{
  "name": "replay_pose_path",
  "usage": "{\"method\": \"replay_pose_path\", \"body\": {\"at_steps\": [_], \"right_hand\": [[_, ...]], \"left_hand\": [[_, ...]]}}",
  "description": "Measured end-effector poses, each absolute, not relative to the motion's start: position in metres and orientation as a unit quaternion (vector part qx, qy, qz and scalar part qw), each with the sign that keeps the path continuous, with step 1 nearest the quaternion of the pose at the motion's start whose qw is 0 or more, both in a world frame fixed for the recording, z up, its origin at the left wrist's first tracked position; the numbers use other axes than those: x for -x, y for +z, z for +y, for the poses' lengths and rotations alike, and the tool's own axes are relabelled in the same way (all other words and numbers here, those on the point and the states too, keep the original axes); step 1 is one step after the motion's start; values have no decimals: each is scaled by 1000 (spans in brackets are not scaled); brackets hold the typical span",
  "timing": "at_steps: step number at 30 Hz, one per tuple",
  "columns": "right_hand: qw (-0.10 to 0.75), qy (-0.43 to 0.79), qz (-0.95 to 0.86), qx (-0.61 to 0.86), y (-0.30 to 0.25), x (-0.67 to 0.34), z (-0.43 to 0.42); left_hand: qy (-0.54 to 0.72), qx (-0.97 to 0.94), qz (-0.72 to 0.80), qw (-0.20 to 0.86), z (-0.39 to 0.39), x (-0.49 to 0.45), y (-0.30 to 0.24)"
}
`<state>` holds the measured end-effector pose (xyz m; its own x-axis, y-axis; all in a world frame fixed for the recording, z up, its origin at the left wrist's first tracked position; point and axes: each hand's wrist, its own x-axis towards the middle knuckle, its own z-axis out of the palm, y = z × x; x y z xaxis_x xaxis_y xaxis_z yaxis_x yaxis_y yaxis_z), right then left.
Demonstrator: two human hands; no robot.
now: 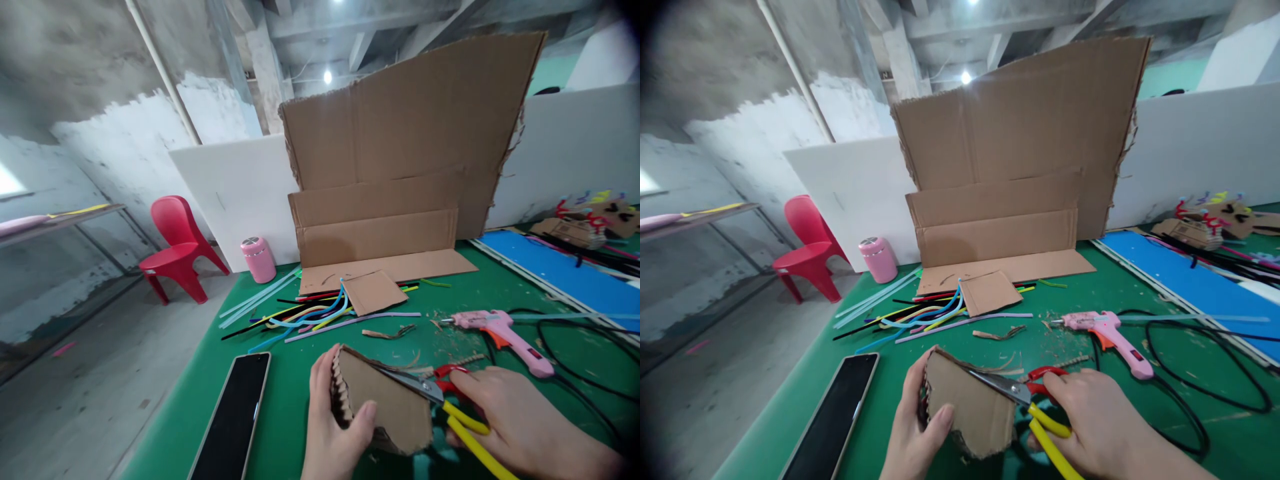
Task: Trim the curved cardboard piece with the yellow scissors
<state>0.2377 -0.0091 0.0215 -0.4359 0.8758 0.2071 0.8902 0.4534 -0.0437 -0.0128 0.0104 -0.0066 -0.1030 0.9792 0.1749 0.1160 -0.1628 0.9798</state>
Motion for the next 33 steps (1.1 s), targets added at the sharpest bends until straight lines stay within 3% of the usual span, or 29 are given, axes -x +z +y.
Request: {"method": "replay_pose_path", "body": {"at_steps": [6,17,33], "right_hand": [[101,4,-846,524,21,-237,-9],[144,-151,-827,523,30,-241,-16],[106,-110,-835,528,29,-235,-12]], "left_hand": [[544,-535,504,406,10,13,-7],[541,-530,507,412,11,13,-3],[533,-530,509,420,9,11,-7]]}}
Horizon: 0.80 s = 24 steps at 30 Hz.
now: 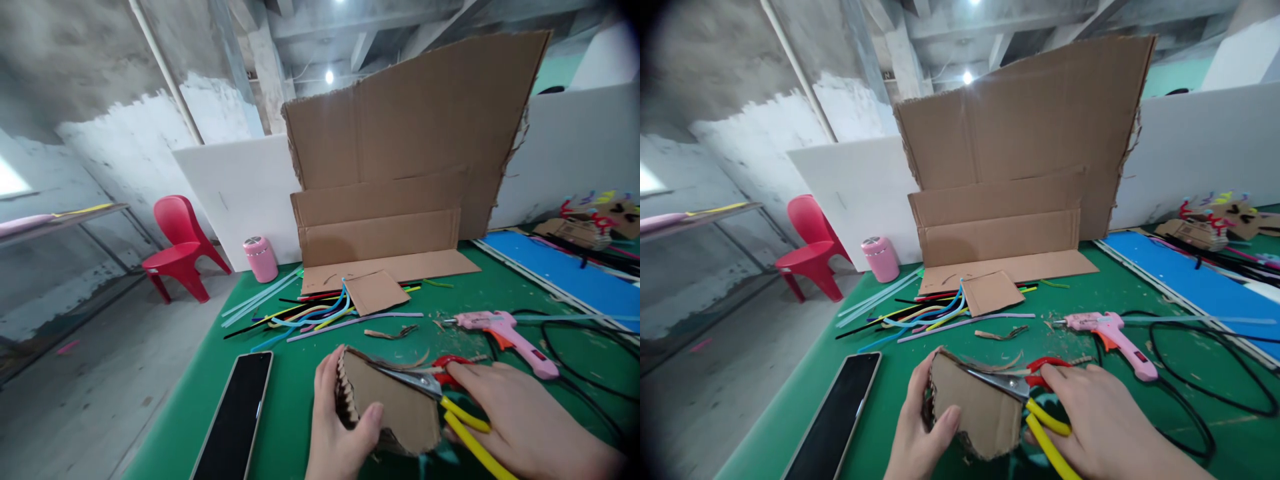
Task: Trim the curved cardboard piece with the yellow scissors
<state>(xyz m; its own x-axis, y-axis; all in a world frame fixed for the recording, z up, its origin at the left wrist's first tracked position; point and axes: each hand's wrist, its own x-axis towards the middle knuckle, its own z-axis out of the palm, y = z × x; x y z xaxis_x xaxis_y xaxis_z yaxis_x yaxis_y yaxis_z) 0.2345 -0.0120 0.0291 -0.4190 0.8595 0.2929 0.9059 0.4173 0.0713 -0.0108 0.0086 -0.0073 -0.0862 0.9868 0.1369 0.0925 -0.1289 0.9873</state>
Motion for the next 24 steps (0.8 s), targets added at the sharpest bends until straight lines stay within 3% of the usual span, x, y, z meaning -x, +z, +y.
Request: {"method": "replay_pose_path", "body": {"at_steps": [13,24], "right_hand": [[118,-84,-852,503,30,-230,-9],[70,-18,-844,531,23,-231,-11]], "left_hand": [[543,-524,499,426,9,11,-11],[542,-520,500,432,10,11,-11]]}}
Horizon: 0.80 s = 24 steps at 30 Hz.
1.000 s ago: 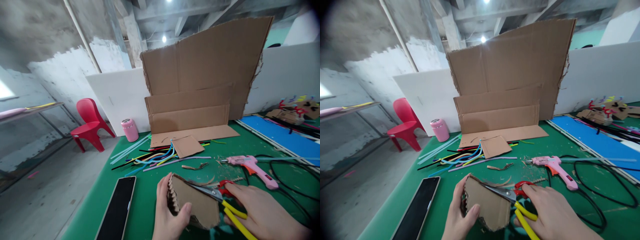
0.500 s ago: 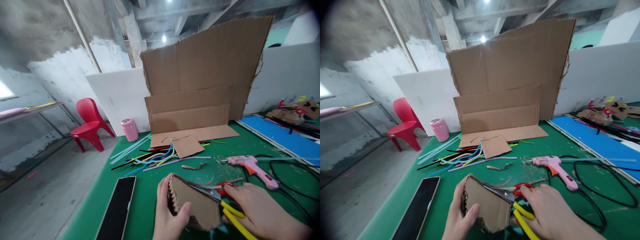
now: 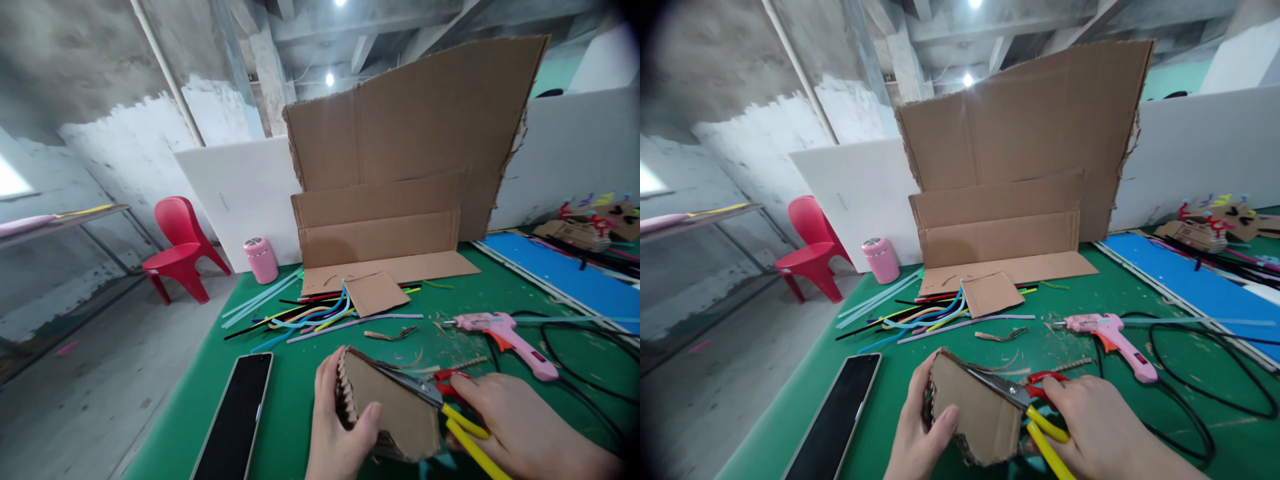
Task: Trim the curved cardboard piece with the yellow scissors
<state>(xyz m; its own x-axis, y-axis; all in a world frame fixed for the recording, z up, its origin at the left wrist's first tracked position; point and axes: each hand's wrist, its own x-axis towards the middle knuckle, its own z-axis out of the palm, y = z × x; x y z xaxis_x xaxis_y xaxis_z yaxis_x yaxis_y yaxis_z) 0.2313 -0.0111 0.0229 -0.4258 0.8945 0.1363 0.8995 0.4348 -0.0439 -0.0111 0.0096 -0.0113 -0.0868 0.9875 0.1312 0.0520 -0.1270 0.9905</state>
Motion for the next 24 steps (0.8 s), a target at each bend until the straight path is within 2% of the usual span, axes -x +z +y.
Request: {"method": "replay_pose_path", "body": {"at_steps": [3,11,24], "right_hand": [[73,-29,-832,549,24,-233,-11],[119,-166,-827,524,35,-230,-13],[97,-44,-824,557,30,-231,-11]], "left_hand": [[542,-508,508,437,10,10,-9],[537,-497,508,454,9,9,-4],[537,-491,510,459,8,8,1]]}}
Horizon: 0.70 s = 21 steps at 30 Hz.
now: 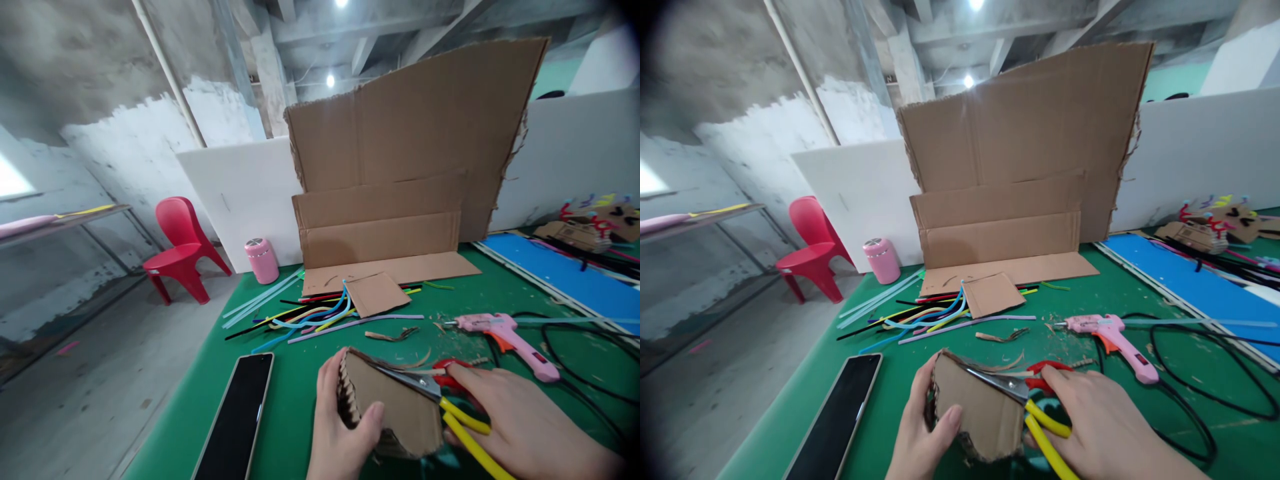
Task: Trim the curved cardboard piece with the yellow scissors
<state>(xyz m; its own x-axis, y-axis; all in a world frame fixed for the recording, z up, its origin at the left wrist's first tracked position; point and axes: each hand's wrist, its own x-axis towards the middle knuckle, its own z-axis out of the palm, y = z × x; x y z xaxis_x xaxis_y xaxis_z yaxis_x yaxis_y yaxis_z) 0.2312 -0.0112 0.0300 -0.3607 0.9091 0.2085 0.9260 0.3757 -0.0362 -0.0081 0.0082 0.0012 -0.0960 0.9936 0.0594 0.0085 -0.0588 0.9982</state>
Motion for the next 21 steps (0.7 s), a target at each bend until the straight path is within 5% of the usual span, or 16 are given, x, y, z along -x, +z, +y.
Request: {"method": "replay_pose_path", "body": {"at_steps": [21], "right_hand": [[90,-101,-838,529,39,-225,-7]], "left_hand": [[532,-496,516,453,10,7,4]]}}
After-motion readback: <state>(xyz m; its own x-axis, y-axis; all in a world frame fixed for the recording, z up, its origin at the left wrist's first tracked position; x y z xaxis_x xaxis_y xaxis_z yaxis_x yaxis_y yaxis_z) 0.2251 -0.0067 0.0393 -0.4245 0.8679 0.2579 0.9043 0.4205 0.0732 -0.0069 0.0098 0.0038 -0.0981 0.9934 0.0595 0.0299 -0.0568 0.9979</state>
